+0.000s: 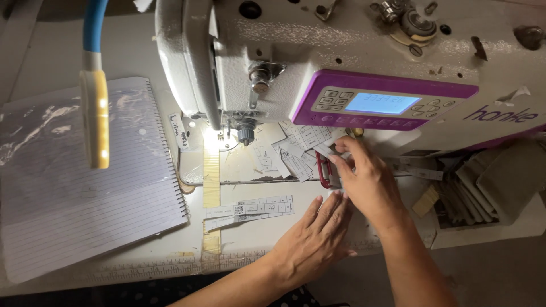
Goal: Sorting and arranging garment labels on a sewing machine table
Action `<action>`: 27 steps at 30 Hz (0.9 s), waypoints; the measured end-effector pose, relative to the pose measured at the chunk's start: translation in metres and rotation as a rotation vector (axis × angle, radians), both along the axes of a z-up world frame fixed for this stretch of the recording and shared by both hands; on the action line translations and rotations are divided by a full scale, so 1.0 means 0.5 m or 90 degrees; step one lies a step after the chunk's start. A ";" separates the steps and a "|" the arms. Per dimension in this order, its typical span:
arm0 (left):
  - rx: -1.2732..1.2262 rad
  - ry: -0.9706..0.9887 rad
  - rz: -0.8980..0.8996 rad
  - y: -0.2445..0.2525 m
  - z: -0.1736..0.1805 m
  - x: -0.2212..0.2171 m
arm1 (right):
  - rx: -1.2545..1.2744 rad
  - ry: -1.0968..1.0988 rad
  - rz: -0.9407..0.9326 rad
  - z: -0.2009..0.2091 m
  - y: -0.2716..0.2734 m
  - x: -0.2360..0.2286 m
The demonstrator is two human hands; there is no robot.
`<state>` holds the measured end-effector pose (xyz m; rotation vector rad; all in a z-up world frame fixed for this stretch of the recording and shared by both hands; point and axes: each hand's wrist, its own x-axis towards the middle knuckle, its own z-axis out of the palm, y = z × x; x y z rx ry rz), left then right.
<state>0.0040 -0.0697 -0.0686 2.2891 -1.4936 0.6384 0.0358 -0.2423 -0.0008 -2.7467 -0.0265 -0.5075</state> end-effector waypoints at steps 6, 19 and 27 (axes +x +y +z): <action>-0.012 0.013 -0.021 0.007 0.004 -0.001 | 0.012 -0.006 -0.010 -0.026 0.014 0.027; -0.027 0.032 -0.035 0.012 0.013 0.005 | 0.398 0.210 -0.113 0.067 -0.038 -0.002; 0.002 0.031 -0.027 0.006 0.001 0.002 | 0.460 0.229 -0.172 0.091 -0.104 -0.078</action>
